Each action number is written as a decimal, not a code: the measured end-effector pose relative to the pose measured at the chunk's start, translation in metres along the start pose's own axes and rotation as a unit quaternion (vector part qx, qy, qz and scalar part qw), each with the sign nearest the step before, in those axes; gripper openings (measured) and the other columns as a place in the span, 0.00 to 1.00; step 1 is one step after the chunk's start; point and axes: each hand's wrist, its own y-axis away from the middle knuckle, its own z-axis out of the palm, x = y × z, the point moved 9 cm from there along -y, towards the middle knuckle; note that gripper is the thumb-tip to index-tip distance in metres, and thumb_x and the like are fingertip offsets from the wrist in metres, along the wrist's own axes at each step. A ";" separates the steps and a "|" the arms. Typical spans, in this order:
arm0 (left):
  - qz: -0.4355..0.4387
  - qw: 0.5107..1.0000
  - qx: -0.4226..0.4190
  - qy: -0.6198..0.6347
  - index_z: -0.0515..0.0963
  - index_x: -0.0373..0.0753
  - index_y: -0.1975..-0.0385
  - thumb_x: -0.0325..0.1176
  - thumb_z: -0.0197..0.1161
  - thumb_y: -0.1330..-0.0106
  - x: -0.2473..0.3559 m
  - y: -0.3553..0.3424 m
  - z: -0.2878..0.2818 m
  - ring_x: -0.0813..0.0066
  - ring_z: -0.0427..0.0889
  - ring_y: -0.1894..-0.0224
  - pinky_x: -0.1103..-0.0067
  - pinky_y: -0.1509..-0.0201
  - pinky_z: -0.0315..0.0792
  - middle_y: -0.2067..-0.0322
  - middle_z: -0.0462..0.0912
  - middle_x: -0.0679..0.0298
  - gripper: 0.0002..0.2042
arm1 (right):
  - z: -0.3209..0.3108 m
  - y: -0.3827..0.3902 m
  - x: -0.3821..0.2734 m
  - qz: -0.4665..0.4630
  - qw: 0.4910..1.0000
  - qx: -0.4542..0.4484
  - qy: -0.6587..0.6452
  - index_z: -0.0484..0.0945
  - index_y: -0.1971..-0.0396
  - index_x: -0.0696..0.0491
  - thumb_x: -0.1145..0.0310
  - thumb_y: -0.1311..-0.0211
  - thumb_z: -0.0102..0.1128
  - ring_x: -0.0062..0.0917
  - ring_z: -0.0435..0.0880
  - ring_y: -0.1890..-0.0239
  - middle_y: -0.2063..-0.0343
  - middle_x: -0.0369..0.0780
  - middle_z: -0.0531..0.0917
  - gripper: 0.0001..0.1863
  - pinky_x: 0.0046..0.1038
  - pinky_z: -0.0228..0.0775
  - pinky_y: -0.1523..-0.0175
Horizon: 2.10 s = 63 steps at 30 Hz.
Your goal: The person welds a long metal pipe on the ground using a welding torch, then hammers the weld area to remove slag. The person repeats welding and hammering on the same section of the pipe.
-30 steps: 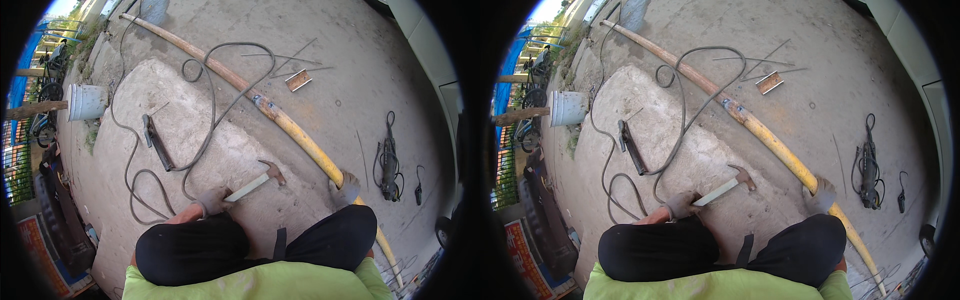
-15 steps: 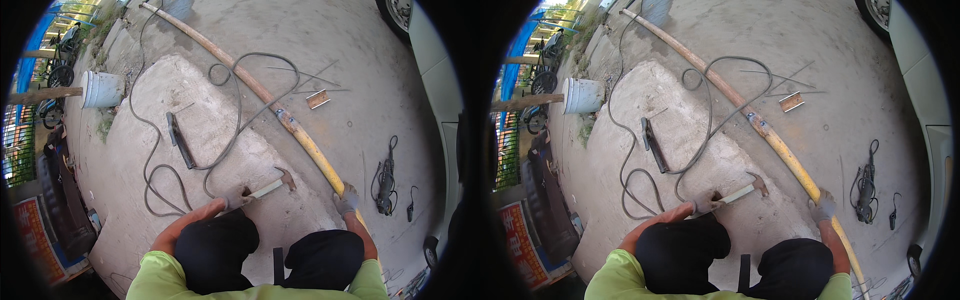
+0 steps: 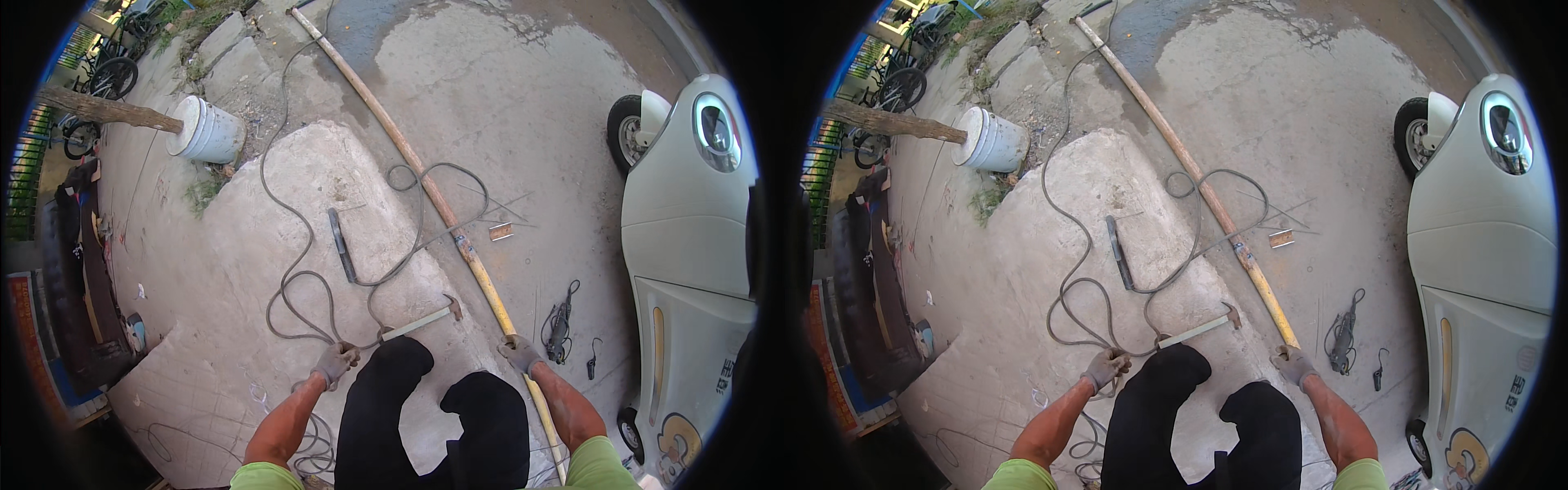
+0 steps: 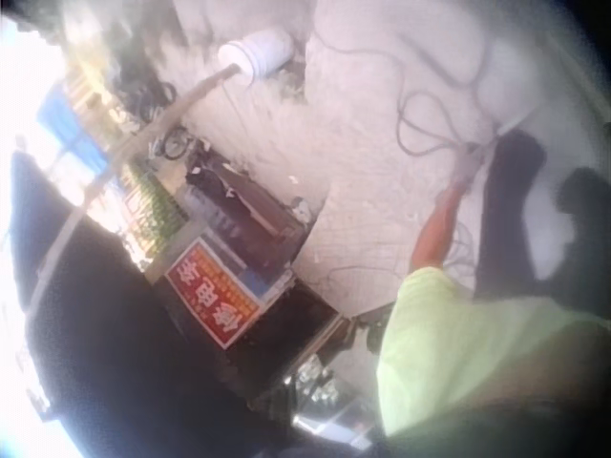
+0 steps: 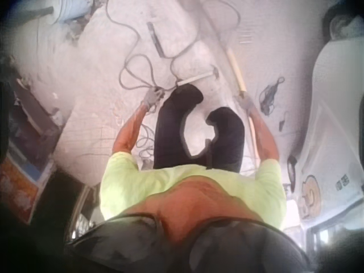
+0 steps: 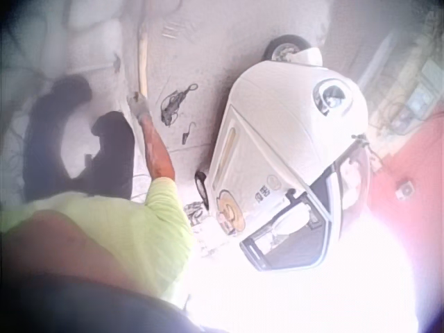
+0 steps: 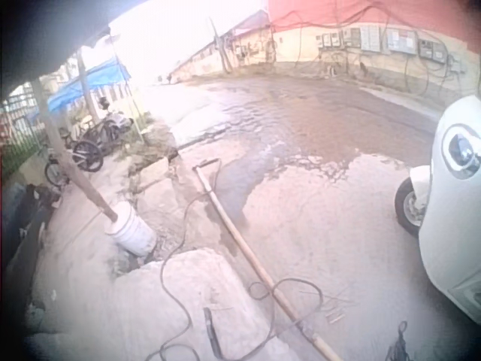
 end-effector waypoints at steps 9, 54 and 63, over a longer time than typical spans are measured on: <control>-0.236 0.940 0.136 0.203 0.80 0.38 0.44 0.41 0.66 0.19 -0.173 0.230 -0.075 0.64 0.94 0.65 0.65 0.63 0.87 0.60 0.94 0.56 0.14 | -0.114 0.112 -0.023 0.196 0.975 -0.093 0.047 0.87 0.41 0.62 0.49 0.28 0.73 0.35 0.91 0.44 0.47 0.49 0.93 0.30 0.36 0.80 0.37; -0.056 0.889 0.198 0.409 0.80 0.37 0.40 0.44 0.63 0.15 0.906 -0.344 -0.269 0.62 0.94 0.57 0.66 0.53 0.89 0.54 0.93 0.53 0.17 | -0.859 -0.684 -0.674 0.301 0.950 -0.013 -0.086 0.85 0.48 0.51 0.58 0.21 0.69 0.22 0.87 0.71 0.67 0.34 0.89 0.14 0.30 0.79 0.66; -0.078 0.844 0.258 0.464 0.81 0.38 0.41 0.42 0.64 0.15 1.071 -0.368 -0.360 0.68 0.94 0.59 0.71 0.56 0.88 0.55 0.93 0.56 0.15 | -0.960 -0.894 -0.837 0.246 0.965 -0.083 0.034 0.86 0.49 0.58 0.61 0.25 0.74 0.23 0.85 0.71 0.67 0.37 0.90 0.16 0.29 0.80 0.66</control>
